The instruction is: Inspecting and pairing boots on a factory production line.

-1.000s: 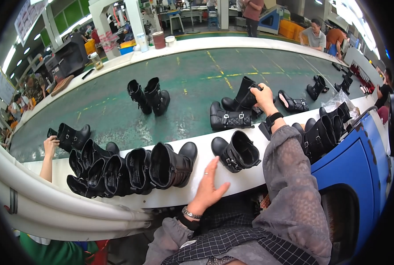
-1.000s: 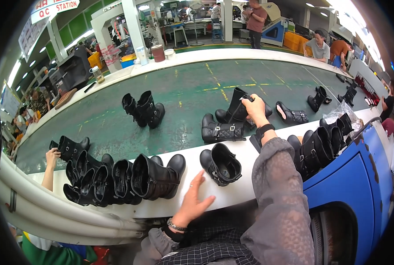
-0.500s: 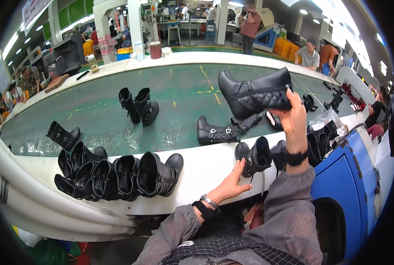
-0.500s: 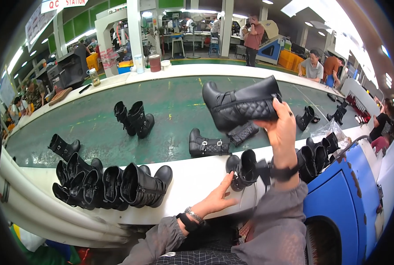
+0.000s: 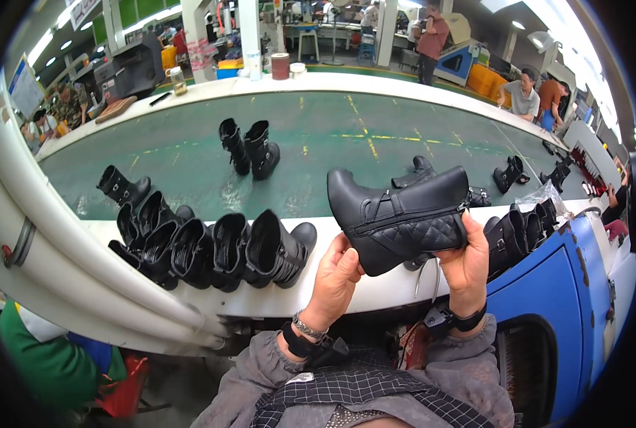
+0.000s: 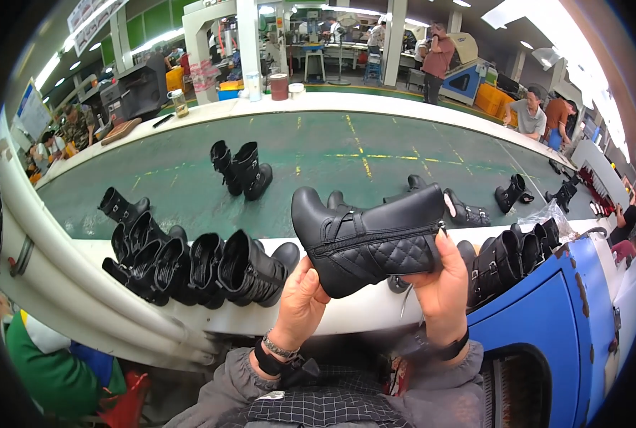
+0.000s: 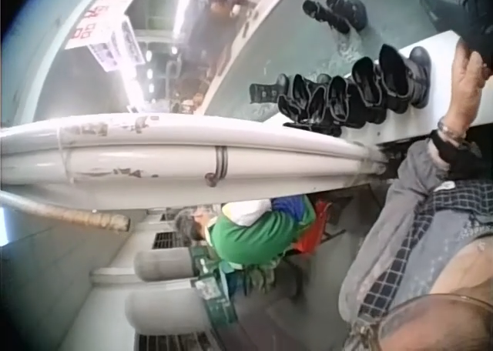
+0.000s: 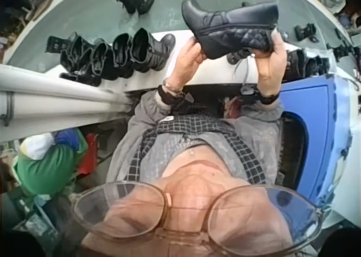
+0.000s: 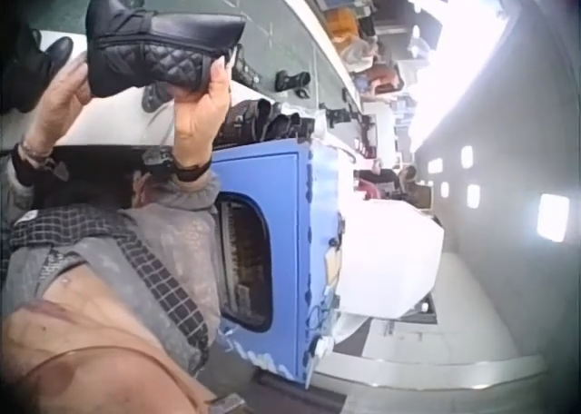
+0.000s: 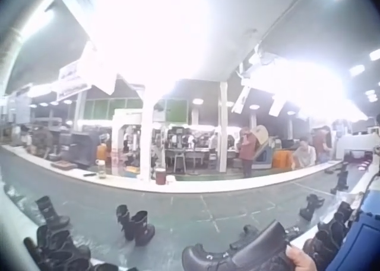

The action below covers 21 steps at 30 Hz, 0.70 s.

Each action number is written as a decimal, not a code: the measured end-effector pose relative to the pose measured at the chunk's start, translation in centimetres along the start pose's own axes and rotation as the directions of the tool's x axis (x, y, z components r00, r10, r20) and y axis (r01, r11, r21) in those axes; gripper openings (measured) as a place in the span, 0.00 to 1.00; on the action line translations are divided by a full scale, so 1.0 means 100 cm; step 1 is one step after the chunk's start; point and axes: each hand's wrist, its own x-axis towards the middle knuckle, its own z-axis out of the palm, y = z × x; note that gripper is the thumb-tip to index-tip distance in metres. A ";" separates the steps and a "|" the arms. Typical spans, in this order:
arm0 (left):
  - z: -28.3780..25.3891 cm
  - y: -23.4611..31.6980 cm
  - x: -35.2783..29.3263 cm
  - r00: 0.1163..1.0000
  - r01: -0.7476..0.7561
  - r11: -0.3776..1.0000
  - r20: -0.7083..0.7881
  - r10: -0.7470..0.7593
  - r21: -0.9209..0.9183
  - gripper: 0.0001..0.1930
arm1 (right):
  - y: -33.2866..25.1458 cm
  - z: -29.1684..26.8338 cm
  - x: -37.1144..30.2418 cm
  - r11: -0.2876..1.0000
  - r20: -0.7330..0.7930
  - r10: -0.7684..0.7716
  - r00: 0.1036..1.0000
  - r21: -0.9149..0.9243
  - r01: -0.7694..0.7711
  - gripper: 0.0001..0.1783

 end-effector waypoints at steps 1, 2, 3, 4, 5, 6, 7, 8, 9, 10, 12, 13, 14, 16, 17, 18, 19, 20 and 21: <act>0.001 0.002 -0.002 0.998 -0.043 0.999 -0.051 0.043 0.007 0.28 | 0.007 -0.002 -0.001 0.998 -0.009 0.009 1.000 0.069 -0.009 0.17; 0.000 0.006 -0.007 0.997 -0.042 0.999 -0.059 0.042 0.006 0.28 | 0.013 -0.002 -0.003 0.998 -0.034 0.027 0.999 0.057 -0.025 0.17; -0.001 0.012 -0.013 0.996 -0.048 0.997 -0.070 0.052 0.061 0.27 | 0.019 -0.003 -0.005 0.998 -0.059 0.044 0.997 0.045 -0.042 0.18; -0.002 0.017 -0.018 0.995 -0.055 0.992 -0.080 0.065 0.117 0.27 | 0.024 -0.005 -0.005 0.998 -0.060 0.052 0.997 0.046 -0.049 0.18; -0.003 0.019 -0.022 0.994 -0.055 0.992 -0.086 0.065 0.117 0.27 | 0.030 -0.008 -0.006 0.996 -0.059 0.060 0.996 0.064 -0.056 0.18; -0.003 0.021 -0.026 0.992 -0.063 0.986 -0.102 0.080 0.155 0.27 | 0.033 -0.008 -0.006 0.995 -0.059 0.068 0.996 0.082 -0.063 0.17; -0.004 0.023 -0.030 0.989 -0.070 0.979 -0.116 0.093 0.192 0.27 | 0.036 -0.007 -0.008 0.994 -0.062 0.072 0.996 0.083 -0.066 0.17; -0.008 0.024 -0.033 0.990 -0.059 0.982 -0.118 0.081 0.181 0.28 | 0.038 -0.006 -0.010 0.997 -0.032 0.056 0.998 0.049 -0.055 0.17; -0.008 0.026 -0.035 0.989 -0.056 0.982 -0.121 0.079 0.181 0.28 | 0.040 -0.005 -0.012 0.999 -0.001 0.042 0.999 0.014 -0.042 0.17; -0.007 0.027 -0.037 0.987 -0.060 0.984 -0.138 0.084 0.169 0.29 | 0.042 -0.007 -0.012 0.999 -0.003 0.046 0.999 0.015 -0.046 0.17; -0.007 0.027 -0.041 0.983 -0.063 0.986 -0.159 0.088 0.157 0.29 | 0.044 -0.012 -0.013 0.999 0.061 0.000 0.998 -0.038 0.002 0.19; -0.008 0.026 -0.042 0.984 -0.070 0.984 -0.150 0.095 0.162 0.30 | 0.046 -0.011 -0.014 0.999 0.067 0.004 0.998 -0.038 -0.001 0.19; -0.009 0.025 -0.042 0.985 -0.077 0.983 -0.140 0.101 0.167 0.31 | 0.049 -0.010 -0.016 0.996 0.075 -0.037 0.997 -0.075 0.043 0.19; -0.007 0.026 -0.043 0.984 -0.088 0.982 -0.141 0.112 0.165 0.31 | 0.055 -0.015 -0.019 0.989 0.136 -0.076 0.988 -0.113 0.091 0.23; -0.006 0.027 -0.043 0.983 -0.093 0.982 -0.141 0.117 0.163 0.31 | 0.058 -0.018 -0.021 0.989 0.138 -0.072 0.988 -0.114 0.088 0.23; -0.006 0.027 -0.044 0.984 -0.088 0.982 -0.136 0.111 0.169 0.31 | 0.063 -0.018 -0.022 0.981 0.131 -0.075 0.989 -0.166 0.096 0.26; -0.006 0.027 -0.044 0.984 -0.087 0.982 -0.140 0.112 0.169 0.31 | 0.068 -0.017 -0.024 0.971 0.123 -0.077 0.989 -0.215 0.102 0.30; -0.005 0.026 -0.044 0.982 -0.091 0.981 -0.149 0.117 0.172 0.31 | 0.073 -0.012 -0.026 0.974 0.115 -0.042 0.993 -0.218 0.066 0.35; -0.005 0.025 -0.045 0.980 -0.094 0.980 -0.158 0.122 0.174 0.31 | 0.079 -0.010 -0.027 0.974 0.115 -0.038 0.993 -0.217 0.063 0.35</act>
